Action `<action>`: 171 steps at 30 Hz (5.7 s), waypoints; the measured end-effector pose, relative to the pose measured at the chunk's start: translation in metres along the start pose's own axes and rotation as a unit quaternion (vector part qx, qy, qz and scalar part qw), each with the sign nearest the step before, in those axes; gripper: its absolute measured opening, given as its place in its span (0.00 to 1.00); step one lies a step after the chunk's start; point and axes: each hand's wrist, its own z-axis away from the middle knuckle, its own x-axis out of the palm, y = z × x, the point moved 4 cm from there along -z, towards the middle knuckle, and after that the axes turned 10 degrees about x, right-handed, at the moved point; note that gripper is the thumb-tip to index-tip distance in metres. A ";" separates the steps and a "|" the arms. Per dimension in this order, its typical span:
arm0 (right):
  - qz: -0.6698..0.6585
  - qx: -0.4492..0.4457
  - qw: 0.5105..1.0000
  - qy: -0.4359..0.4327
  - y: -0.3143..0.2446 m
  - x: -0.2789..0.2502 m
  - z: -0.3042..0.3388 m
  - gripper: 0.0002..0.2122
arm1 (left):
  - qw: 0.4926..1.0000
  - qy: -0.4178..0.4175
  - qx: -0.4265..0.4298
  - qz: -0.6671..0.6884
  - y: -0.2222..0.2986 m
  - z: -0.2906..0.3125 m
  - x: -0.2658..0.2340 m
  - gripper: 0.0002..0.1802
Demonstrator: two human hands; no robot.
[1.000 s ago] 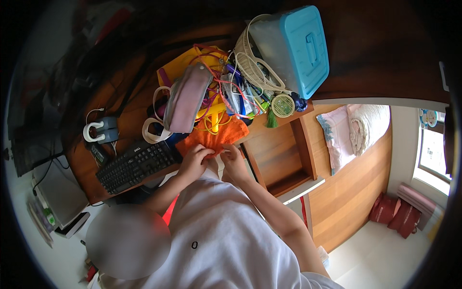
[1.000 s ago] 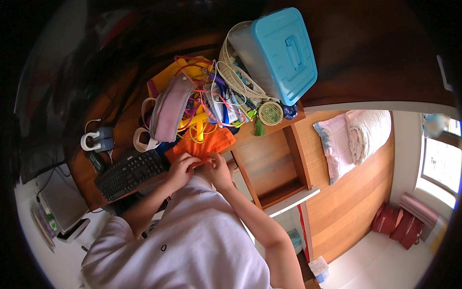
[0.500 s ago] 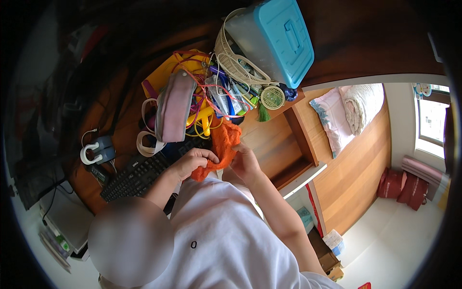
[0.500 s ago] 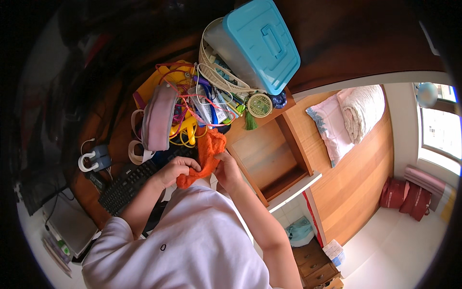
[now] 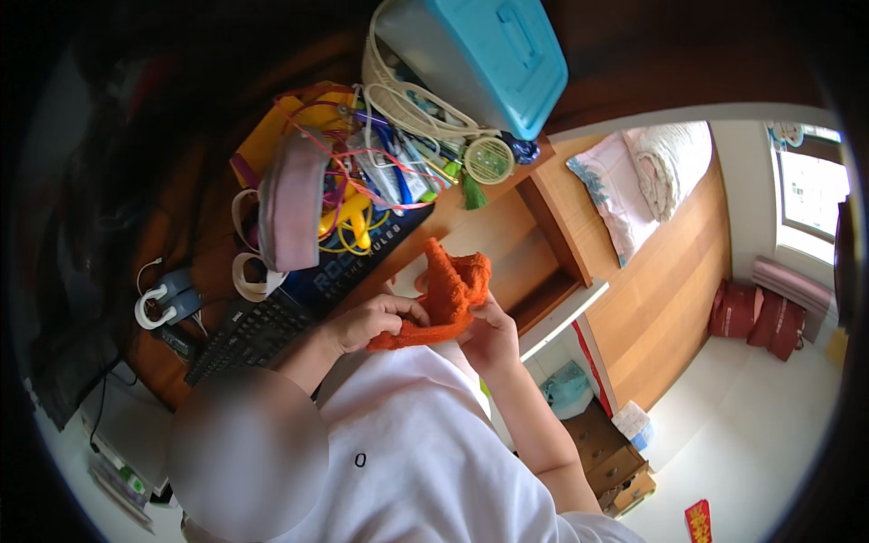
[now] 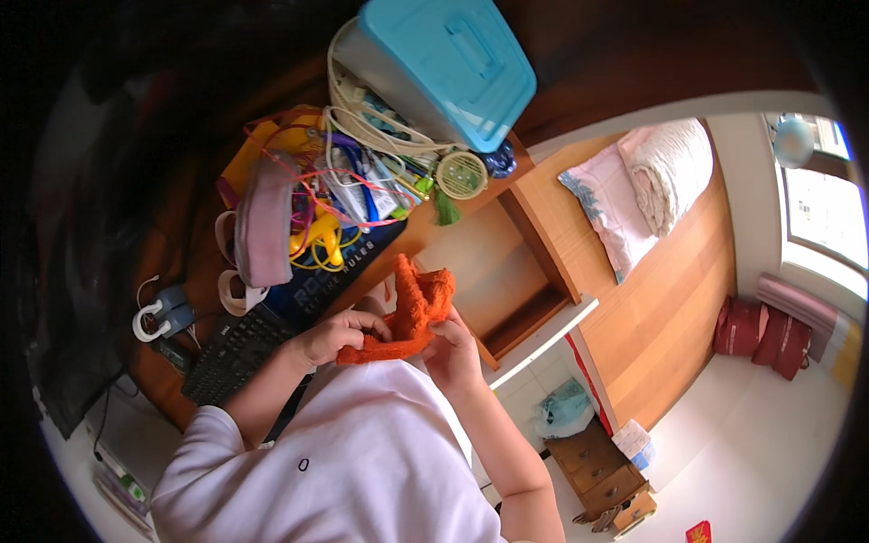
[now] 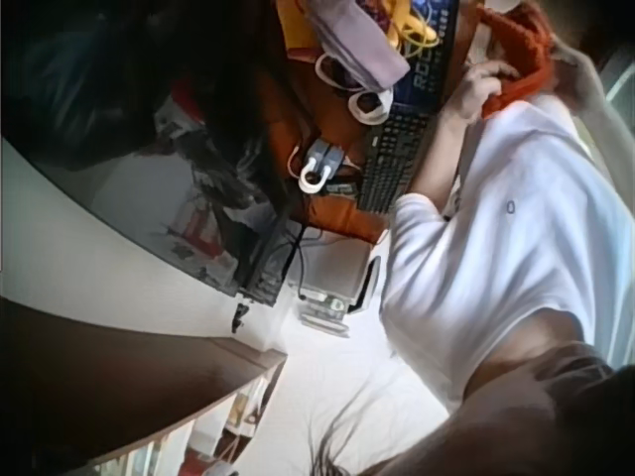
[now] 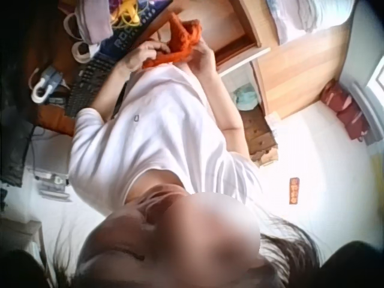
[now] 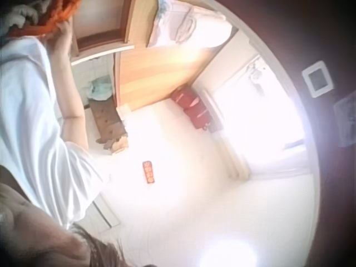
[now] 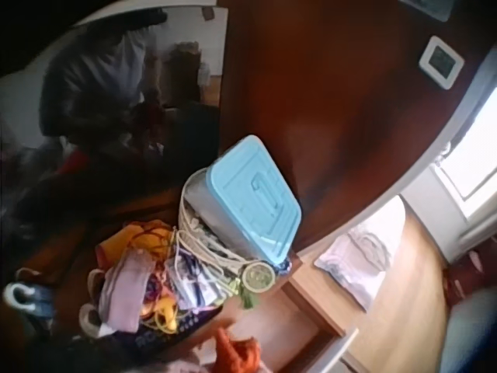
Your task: The person removes various items from a wooden desk drawer, including an abacus, a yellow cloth, a blue mask, a yellow toy, a pink cord, a white cord, a pink mask, a blue ball, a small fan, pens, a plastic bag, and a white plug. They then wipe the inside of the empty drawer with an orange cloth.
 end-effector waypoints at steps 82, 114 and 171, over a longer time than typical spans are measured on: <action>0.860 -0.382 0.338 -0.025 -0.150 -0.180 -0.267 0.30 | 0.441 0.677 0.068 -0.586 -0.122 -0.295 -0.071 0.35; 0.975 -0.164 0.148 0.002 -0.148 -0.156 -0.268 0.34 | 0.438 0.798 0.074 -0.407 -0.169 -0.311 -0.030 0.35; 0.879 -0.222 0.421 0.029 -0.139 -0.260 -0.156 0.31 | 0.417 0.584 -0.170 -0.675 -0.101 -0.291 -0.078 0.41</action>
